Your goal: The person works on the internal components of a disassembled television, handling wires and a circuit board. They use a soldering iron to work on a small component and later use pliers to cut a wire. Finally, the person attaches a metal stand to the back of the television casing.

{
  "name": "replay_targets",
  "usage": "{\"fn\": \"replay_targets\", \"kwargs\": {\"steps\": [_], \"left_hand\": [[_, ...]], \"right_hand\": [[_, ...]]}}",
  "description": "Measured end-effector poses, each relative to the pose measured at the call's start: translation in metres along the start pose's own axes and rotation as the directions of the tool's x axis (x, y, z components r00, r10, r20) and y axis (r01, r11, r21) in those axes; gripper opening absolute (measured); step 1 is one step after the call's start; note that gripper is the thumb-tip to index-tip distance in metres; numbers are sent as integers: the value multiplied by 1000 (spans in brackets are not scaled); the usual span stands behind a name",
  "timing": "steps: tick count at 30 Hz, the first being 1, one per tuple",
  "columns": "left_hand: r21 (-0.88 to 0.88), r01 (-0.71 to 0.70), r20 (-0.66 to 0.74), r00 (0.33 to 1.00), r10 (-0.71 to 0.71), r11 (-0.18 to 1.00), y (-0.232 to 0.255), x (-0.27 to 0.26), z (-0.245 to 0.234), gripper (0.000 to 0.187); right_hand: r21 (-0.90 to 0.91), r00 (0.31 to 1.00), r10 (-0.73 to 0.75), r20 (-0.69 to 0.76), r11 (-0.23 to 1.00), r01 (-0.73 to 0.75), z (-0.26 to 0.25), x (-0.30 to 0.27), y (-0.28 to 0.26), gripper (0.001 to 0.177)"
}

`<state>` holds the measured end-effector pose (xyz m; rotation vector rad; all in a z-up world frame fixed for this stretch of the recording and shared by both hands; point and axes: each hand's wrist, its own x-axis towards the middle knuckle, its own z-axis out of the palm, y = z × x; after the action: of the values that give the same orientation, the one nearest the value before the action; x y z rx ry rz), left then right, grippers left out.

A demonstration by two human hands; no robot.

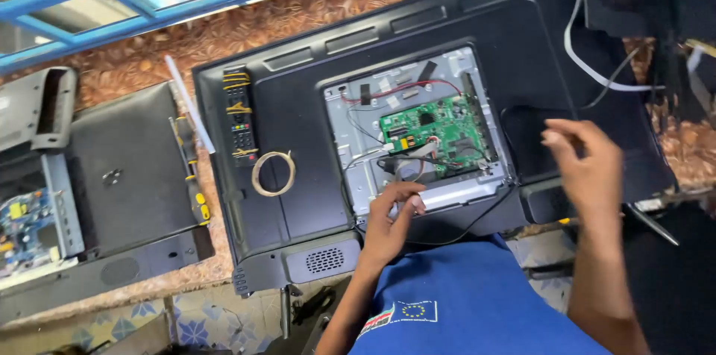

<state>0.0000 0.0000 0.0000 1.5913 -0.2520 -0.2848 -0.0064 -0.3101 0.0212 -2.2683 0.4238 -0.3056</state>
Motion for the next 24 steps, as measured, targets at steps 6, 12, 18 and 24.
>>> {"fn": "replay_targets", "kwargs": {"steps": [6,12,18,24], "left_hand": [[216,-138,-174,969,177,967,-2,27,-6,16],[244,-65,-271,953,133,968,-17,29,-12,17],[252,31,-300,953,48,967,-24,24,-12,13],[282,18,-181,983,34,959,-25,25,-7,15]], "right_hand": [[13,993,-108,-45,994,109,74,4,12,26],[-46,975,-219,33,974,220,103,4,33,31],[-81,965,-252,67,963,257,106,0,40,30],[-75,959,-276,66,957,281,107,-1,45,30]]}}
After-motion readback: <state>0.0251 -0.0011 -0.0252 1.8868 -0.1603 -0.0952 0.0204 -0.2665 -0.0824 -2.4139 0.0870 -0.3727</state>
